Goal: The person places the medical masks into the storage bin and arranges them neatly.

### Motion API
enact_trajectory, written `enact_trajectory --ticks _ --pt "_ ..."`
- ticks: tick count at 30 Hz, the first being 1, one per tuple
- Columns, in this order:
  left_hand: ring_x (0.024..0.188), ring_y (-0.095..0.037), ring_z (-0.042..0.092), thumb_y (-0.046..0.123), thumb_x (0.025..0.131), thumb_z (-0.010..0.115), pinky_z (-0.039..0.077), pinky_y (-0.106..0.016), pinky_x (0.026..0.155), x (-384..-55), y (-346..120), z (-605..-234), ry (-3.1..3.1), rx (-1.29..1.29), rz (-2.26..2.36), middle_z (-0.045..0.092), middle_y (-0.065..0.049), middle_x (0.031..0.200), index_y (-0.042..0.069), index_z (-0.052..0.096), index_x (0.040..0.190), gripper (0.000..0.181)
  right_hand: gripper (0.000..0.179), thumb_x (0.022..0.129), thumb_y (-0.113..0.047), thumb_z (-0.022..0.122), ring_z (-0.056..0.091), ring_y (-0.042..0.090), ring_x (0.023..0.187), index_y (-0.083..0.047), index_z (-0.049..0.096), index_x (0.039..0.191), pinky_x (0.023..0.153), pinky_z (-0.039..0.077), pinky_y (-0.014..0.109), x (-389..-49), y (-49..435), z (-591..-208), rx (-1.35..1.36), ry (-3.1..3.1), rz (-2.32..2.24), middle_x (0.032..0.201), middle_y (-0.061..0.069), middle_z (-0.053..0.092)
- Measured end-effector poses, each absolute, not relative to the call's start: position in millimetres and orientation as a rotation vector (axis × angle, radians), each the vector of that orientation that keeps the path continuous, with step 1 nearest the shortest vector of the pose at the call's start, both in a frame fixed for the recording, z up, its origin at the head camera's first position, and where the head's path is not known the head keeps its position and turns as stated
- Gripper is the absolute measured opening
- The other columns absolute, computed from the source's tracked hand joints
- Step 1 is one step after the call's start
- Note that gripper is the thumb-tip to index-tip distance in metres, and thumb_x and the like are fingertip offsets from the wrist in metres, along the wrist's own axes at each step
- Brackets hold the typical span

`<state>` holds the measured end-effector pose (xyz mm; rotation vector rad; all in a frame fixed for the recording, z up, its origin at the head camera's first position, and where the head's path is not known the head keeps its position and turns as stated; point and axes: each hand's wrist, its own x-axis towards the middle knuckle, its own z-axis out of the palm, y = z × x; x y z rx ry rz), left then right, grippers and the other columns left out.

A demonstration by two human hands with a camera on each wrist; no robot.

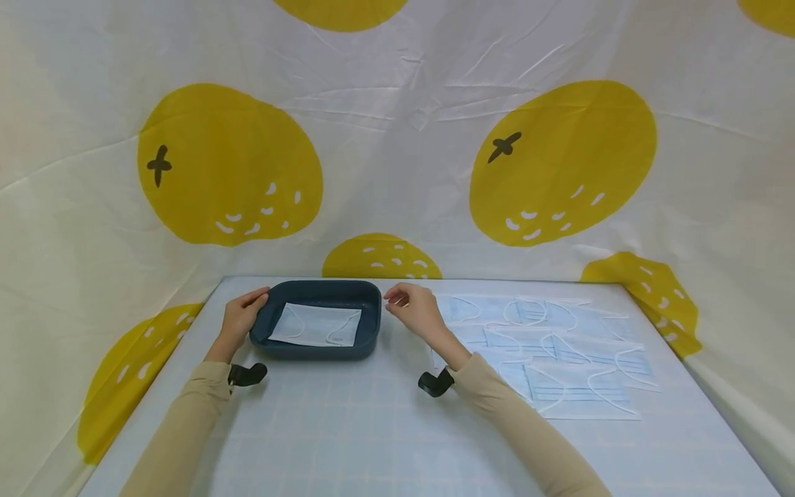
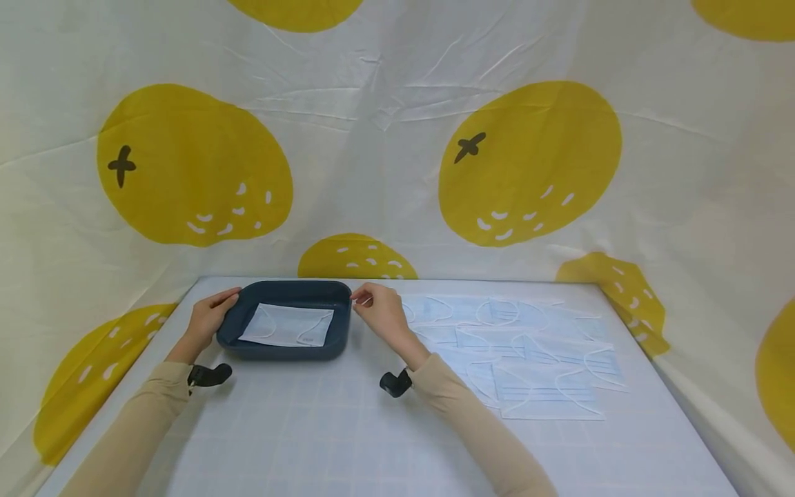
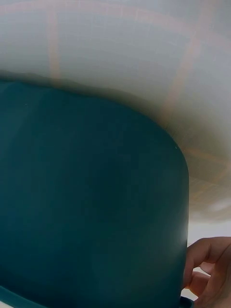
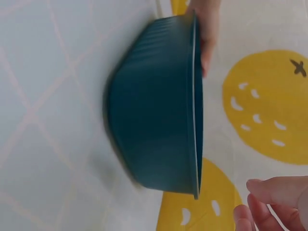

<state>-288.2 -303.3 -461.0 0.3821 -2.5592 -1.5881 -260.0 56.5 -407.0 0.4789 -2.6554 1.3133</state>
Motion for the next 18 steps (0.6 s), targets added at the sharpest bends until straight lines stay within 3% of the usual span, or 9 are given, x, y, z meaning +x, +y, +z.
enact_trajectory --ticks 18 --pt "0.14 -0.032 0.036 0.028 0.102 0.045 0.033 -0.045 0.114 -289 -303 -462 -2.552 0.392 -1.607 0.043 -0.016 0.148 0.005 0.047 0.141 0.045 0.013 0.083 -0.009 0.074 0.065 0.016 0.077 -0.009 0.072 0.096 0.066 0.054 0.026 -246 107 -413 0.448 -2.667 1.308 0.093 0.006 0.073"
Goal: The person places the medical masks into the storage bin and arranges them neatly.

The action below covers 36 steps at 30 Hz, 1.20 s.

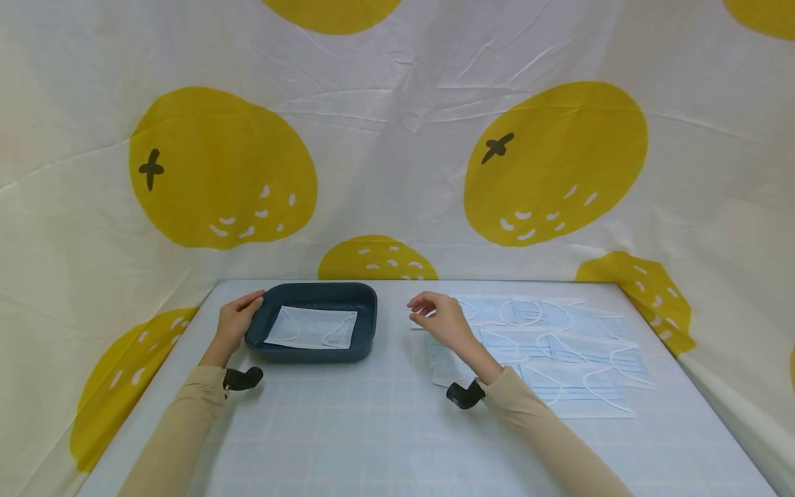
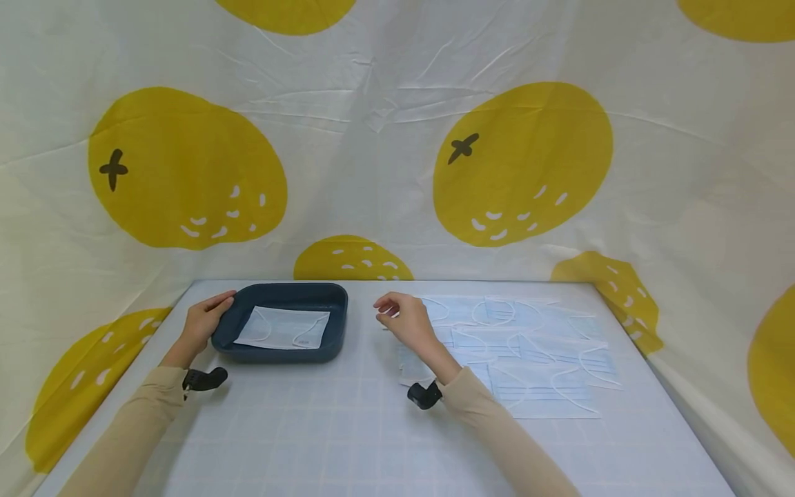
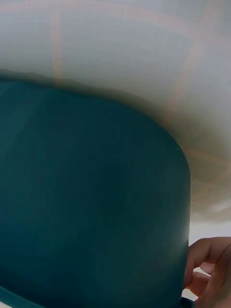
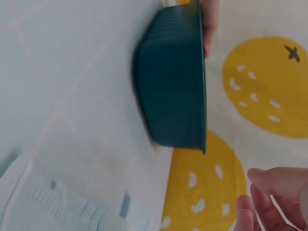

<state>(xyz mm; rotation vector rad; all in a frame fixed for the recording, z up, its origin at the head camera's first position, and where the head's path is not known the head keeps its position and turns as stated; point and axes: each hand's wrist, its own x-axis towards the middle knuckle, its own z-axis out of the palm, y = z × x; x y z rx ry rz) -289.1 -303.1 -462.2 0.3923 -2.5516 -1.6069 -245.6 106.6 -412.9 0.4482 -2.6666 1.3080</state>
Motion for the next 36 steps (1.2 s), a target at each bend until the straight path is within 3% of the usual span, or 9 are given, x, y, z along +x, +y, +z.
enact_trajectory --ticks 6,17,36 --pt "0.14 -0.033 0.036 0.031 0.102 0.045 0.033 -0.045 0.114 -290 -302 -464 -2.553 0.396 -1.607 0.042 -0.017 0.149 0.005 0.046 0.142 0.048 0.017 0.083 -0.006 0.073 0.065 0.017 0.079 -0.006 0.071 0.099 0.073 0.056 0.029 -243 132 -421 0.495 -2.673 1.27 0.096 0.01 0.073" --pt "0.14 -0.033 0.035 0.031 0.103 0.043 0.032 -0.046 0.114 -290 -301 -463 -2.567 0.41 -1.601 0.041 -0.016 0.15 0.005 0.045 0.143 0.047 0.02 0.082 -0.005 0.073 0.065 0.018 0.079 -0.003 0.07 0.102 0.07 0.057 0.028 -237 184 -430 0.473 -2.686 1.214 0.095 0.012 0.073" --pt "0.143 -0.035 0.03 0.031 0.103 0.043 0.028 -0.048 0.116 -286 -299 -456 -2.587 0.492 -1.621 0.038 -0.016 0.151 0.008 0.043 0.144 0.047 0.023 0.084 -0.01 0.073 0.064 0.017 0.083 -0.006 0.069 0.106 0.071 0.053 0.019 -216 249 -432 0.317 -2.735 1.084 0.093 0.005 0.072"
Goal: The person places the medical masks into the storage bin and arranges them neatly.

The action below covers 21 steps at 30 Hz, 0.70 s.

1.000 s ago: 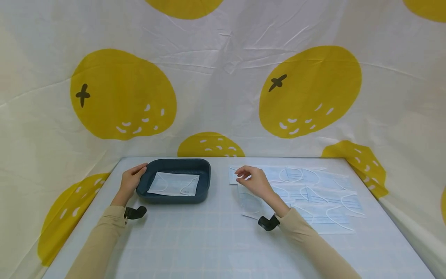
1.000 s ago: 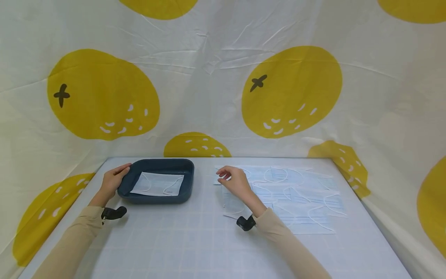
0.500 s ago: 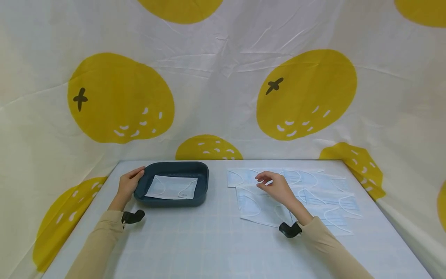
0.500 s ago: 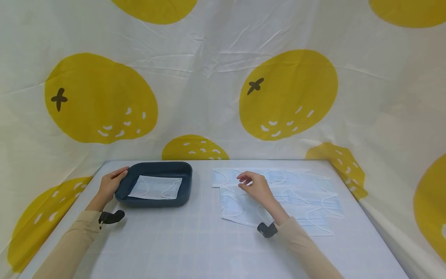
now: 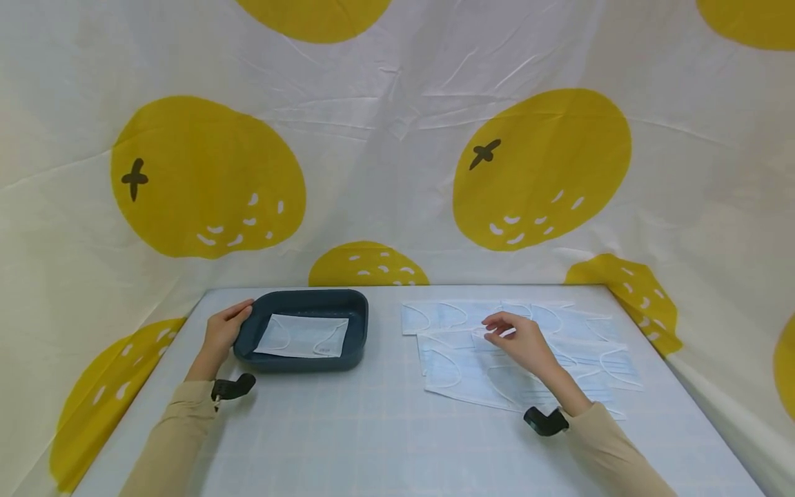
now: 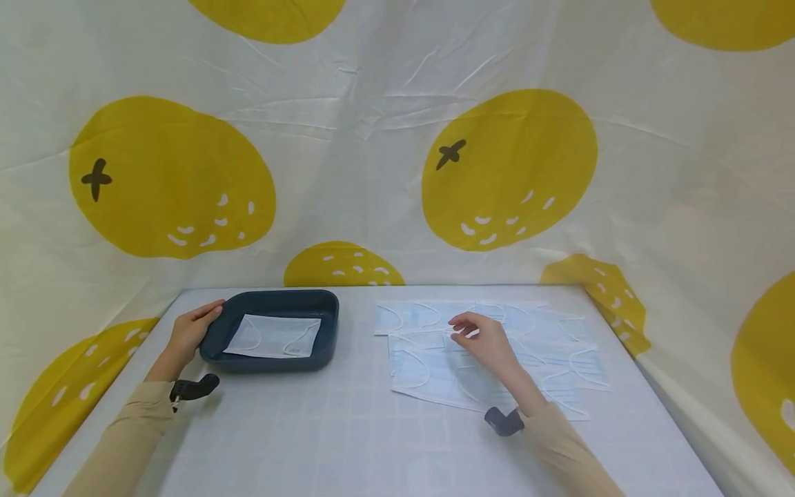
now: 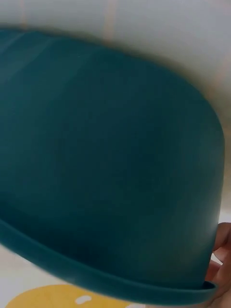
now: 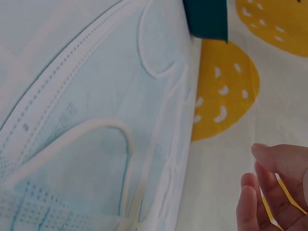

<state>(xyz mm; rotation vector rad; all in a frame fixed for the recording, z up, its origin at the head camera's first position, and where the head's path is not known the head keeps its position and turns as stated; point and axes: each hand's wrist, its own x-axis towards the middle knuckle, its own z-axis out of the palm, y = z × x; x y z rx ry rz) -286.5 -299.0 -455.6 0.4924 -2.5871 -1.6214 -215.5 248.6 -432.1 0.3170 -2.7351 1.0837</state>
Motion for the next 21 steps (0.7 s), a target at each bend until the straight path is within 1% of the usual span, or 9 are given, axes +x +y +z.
enact_trajectory --ticks 9,15,21 --pt "0.143 -0.033 0.03 0.033 0.102 0.044 0.027 -0.046 0.117 -284 -302 -455 -2.552 0.509 -1.641 0.038 -0.015 0.151 0.008 0.044 0.143 0.049 0.023 0.084 -0.009 0.073 0.064 0.02 0.083 -0.006 0.069 0.107 0.07 0.052 0.015 -206 269 -431 0.259 -2.735 1.049 0.094 0.009 0.072" --pt "0.143 -0.03 0.032 0.032 0.101 0.048 0.028 -0.043 0.117 -285 -299 -457 -2.478 0.544 -1.695 0.041 -0.014 0.15 0.006 0.047 0.141 0.048 0.023 0.083 -0.009 0.074 0.064 0.019 0.081 -0.006 0.069 0.106 0.069 0.051 0.013 -200 285 -435 0.216 -2.729 1.027 0.094 0.009 0.072" --pt "0.142 -0.028 0.033 0.031 0.1 0.049 0.029 -0.042 0.117 -287 -296 -458 -2.44 0.552 -1.719 0.042 -0.013 0.149 0.006 0.048 0.14 0.047 0.023 0.083 -0.01 0.074 0.064 0.017 0.079 -0.006 0.069 0.105 0.068 0.051 0.013 -189 295 -438 0.192 -2.732 1.007 0.094 0.01 0.072"
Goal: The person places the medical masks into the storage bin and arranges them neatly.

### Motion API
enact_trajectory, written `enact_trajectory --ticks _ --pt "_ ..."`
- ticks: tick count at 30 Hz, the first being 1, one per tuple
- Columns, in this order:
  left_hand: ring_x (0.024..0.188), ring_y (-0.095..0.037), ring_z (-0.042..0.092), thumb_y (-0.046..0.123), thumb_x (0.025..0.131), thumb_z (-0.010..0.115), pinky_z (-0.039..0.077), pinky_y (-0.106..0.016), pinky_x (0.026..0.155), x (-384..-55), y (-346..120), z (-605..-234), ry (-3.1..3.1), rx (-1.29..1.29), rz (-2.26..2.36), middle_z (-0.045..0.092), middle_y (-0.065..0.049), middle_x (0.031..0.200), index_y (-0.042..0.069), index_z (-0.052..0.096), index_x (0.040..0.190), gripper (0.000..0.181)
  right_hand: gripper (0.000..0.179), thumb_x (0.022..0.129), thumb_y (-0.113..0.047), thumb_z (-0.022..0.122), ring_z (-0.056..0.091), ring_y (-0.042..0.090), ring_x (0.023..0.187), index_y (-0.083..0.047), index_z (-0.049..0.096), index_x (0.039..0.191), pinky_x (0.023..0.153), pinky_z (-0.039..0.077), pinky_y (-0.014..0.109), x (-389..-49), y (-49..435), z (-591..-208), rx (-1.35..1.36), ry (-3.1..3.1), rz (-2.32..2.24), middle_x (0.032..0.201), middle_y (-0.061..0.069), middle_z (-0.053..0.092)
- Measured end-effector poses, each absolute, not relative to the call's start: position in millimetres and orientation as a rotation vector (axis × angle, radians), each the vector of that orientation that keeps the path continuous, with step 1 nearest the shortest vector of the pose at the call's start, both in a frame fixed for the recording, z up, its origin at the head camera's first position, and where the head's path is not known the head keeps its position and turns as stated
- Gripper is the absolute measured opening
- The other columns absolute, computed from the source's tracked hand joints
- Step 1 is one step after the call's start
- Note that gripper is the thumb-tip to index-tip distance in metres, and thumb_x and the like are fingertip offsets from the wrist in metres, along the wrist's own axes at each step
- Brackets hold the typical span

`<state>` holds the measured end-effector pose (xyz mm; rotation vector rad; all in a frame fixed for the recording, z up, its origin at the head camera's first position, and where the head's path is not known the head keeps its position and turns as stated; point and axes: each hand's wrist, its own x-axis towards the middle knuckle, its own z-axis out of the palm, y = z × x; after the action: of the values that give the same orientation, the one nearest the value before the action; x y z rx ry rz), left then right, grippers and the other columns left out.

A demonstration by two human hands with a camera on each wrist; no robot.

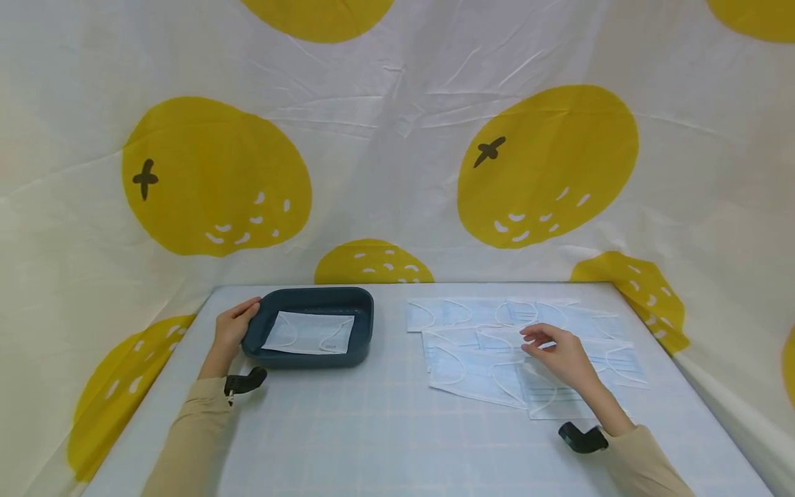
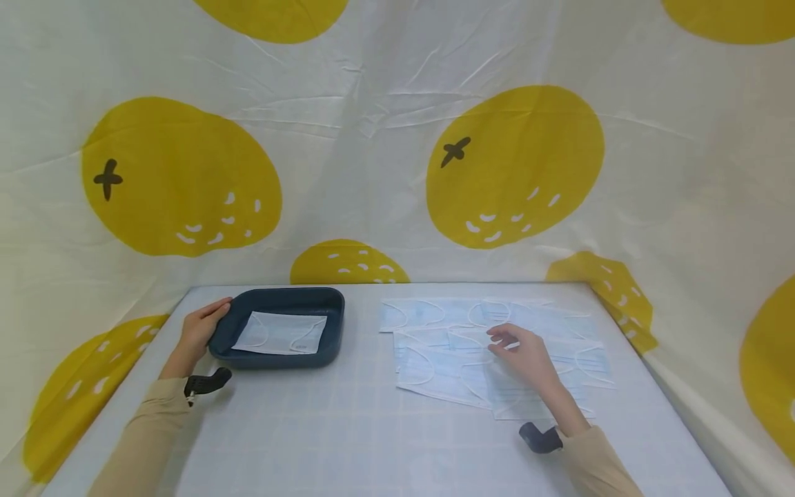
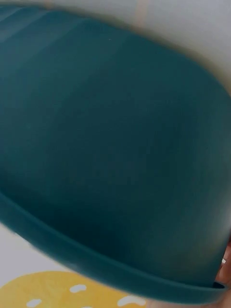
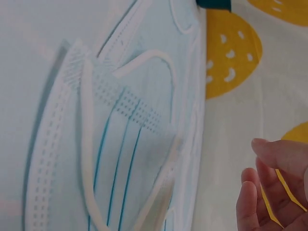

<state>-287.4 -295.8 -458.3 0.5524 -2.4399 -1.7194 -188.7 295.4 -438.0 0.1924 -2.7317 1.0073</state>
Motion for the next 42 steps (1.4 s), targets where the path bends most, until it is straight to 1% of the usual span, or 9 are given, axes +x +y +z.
enact_trajectory --ticks 3,8,12,18,26,36,42 --pt "0.142 -0.028 0.033 0.032 0.1 0.049 0.029 -0.042 0.117 -288 -295 -459 -2.445 0.545 -1.726 0.042 -0.013 0.149 0.006 0.048 0.141 0.048 0.023 0.082 -0.009 0.075 0.063 0.013 0.077 -0.006 0.069 0.105 0.067 0.051 0.014 -185 300 -438 0.185 -2.717 0.995 0.093 0.01 0.072" --pt "0.142 -0.029 0.033 0.032 0.1 0.049 0.029 -0.043 0.116 -286 -298 -459 -2.469 0.567 -1.685 0.042 -0.013 0.149 0.007 0.048 0.14 0.047 0.025 0.082 -0.01 0.075 0.06 0.001 0.075 -0.007 0.069 0.105 0.066 0.052 0.015 -185 308 -444 0.24 -2.683 0.981 0.092 0.008 0.073" --pt "0.141 -0.03 0.035 0.032 0.1 0.049 0.03 -0.043 0.116 -285 -299 -457 -2.482 0.558 -1.662 0.043 -0.014 0.148 0.006 0.049 0.14 0.047 0.025 0.081 -0.01 0.076 0.058 -0.004 0.075 -0.008 0.069 0.105 0.065 0.053 0.016 -184 315 -449 0.291 -2.653 0.964 0.091 0.007 0.072" --pt "0.141 -0.03 0.035 0.032 0.1 0.049 0.031 -0.043 0.116 -285 -298 -457 -2.49 0.56 -1.669 0.043 -0.014 0.148 0.006 0.049 0.139 0.047 0.029 0.082 -0.011 0.075 0.056 -0.005 0.076 -0.008 0.067 0.109 0.065 0.052 0.015 -181 331 -451 0.309 -2.694 0.989 0.093 0.009 0.071" --pt "0.141 -0.029 0.036 0.032 0.101 0.047 0.031 -0.043 0.116 -287 -297 -459 -2.481 0.549 -1.669 0.044 -0.014 0.148 0.006 0.048 0.14 0.047 0.031 0.084 -0.013 0.074 0.056 -0.005 0.079 -0.005 0.065 0.112 0.066 0.052 0.016 -178 353 -443 0.362 -2.761 1.004 0.098 0.014 0.07" --pt "0.14 -0.029 0.037 0.031 0.101 0.047 0.031 -0.043 0.115 -287 -296 -459 -2.468 0.545 -1.67 0.044 -0.014 0.148 0.005 0.048 0.14 0.047 0.036 0.084 -0.017 0.074 0.053 -0.007 0.078 -0.005 0.064 0.116 0.066 0.052 0.015 -175 384 -448 0.31 -2.835 0.946 0.101 0.014 0.07" --pt "0.14 -0.029 0.037 0.031 0.101 0.047 0.032 -0.043 0.115 -286 -296 -459 -2.472 0.538 -1.658 0.044 -0.014 0.147 0.005 0.048 0.14 0.047 0.035 0.084 -0.015 0.074 0.053 -0.005 0.076 -0.005 0.064 0.116 0.065 0.051 0.014 -173 402 -449 0.276 -2.838 0.933 0.098 0.013 0.069"
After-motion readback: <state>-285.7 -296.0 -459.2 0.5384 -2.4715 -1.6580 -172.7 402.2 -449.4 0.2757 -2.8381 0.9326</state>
